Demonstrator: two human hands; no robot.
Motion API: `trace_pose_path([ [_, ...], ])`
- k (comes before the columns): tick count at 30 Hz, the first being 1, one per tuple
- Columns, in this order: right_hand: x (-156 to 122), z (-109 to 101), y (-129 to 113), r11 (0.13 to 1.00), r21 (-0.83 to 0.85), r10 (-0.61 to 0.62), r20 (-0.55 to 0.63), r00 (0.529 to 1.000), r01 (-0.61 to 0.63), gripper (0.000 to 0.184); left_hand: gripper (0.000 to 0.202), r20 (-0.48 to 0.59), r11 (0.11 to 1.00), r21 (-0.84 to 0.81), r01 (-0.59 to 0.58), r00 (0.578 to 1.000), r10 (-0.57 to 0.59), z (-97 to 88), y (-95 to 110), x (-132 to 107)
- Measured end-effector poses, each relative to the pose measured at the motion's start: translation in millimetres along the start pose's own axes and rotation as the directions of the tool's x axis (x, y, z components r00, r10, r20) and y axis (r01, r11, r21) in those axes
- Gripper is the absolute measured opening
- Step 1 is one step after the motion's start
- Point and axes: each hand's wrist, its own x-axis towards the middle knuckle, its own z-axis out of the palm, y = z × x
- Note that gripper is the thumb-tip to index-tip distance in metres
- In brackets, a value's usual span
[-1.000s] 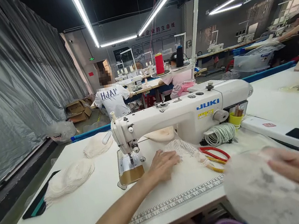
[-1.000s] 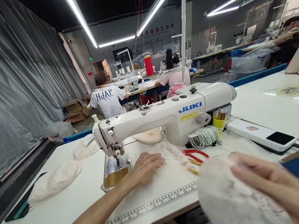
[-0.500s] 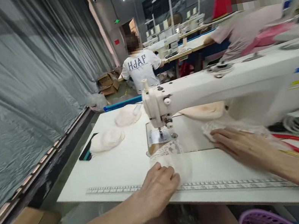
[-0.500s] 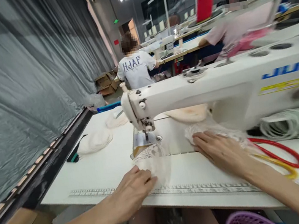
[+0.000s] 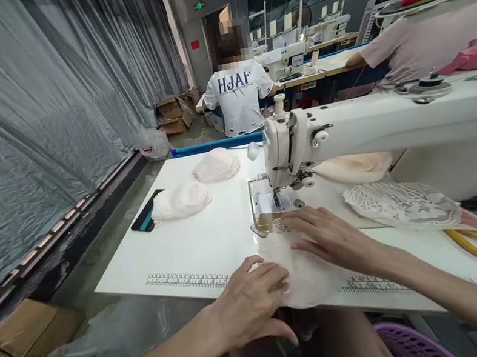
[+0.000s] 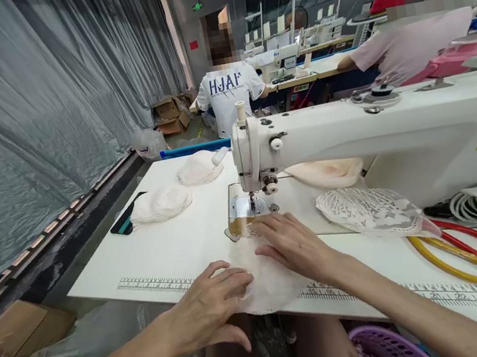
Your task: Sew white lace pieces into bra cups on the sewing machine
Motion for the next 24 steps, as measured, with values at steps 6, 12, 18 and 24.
trace_pose_path([
  [6, 11, 16, -5, 0.990, 0.139, -0.004, 0.123, 0.992, -0.014, 0.011, 0.042, -0.008, 0.912, -0.329, 0.244, 0.965, -0.261, -18.8, -11, -17],
  [12, -9, 3, -20, 0.907, 0.301, 0.243, 0.197, 0.950, -0.294, 0.019, 0.034, -0.042, 0.702, -0.545, 0.459, 0.821, -0.569, -16.4, -27, 14],
  [18, -15, -2, -13, 0.784, 0.484, 0.369, 0.143, 0.918, -0.390, 0.022, 0.023, 0.119, 0.640, -0.590, 0.492, 0.837, -0.534, -8.3, -35, 41],
  [24, -11, 6, -14, 0.852, 0.372, 0.340, 0.142, 0.930, -0.368, 0.028, 0.030, 0.064, 0.587, -0.657, 0.474, 0.811, -0.582, -6.6, -37, 51],
])
